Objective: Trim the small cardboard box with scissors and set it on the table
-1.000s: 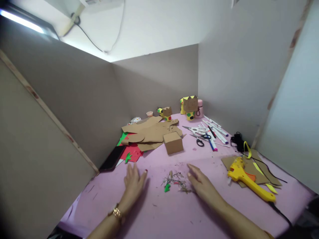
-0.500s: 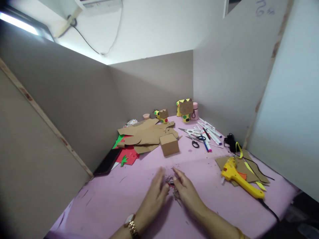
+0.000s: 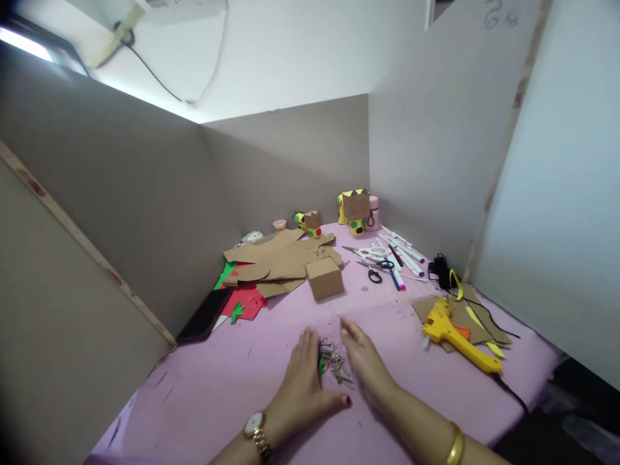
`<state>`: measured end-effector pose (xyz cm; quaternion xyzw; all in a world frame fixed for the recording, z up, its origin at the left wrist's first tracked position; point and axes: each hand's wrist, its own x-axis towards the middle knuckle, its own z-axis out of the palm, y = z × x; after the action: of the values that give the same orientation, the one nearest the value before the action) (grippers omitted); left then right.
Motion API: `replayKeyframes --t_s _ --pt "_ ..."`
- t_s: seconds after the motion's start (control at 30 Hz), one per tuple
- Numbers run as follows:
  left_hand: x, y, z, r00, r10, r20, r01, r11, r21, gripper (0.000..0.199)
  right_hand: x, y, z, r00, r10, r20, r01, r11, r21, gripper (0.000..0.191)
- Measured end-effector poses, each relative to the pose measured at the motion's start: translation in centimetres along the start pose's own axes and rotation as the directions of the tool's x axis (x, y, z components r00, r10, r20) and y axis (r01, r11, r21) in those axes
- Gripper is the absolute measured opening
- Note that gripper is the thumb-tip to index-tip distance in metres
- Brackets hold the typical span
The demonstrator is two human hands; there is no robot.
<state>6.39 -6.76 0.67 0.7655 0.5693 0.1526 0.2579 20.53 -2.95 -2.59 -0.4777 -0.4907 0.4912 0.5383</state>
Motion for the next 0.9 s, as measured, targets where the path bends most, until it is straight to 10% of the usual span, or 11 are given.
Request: replayKeyframes --t_s 0.27,0.6,0.9 --pt "2.1 0.8 -0.8 0.967 0.253 -0.045 -0.253 0.967 -0.008 0.017 1.2 1.3 -2.3 0.993 0.087 -0.073 -0.079 0.991 0.110 0.028" --pt "-1.3 -3.1 -2.1 0.988 -0.094 -0.120 0.089 0.995 -0.052 0.078 -0.3 0.4 1.0 0.991 0.044 0.124 -0.056 0.994 0.097 0.027" --pt "-0.4 -1.4 -1.4 0.999 0.037 -0.008 -0.037 0.999 0.016 0.089 -0.2 -0.6 2.3 0.992 0.111 0.058 -0.121 0.969 0.214 0.025"
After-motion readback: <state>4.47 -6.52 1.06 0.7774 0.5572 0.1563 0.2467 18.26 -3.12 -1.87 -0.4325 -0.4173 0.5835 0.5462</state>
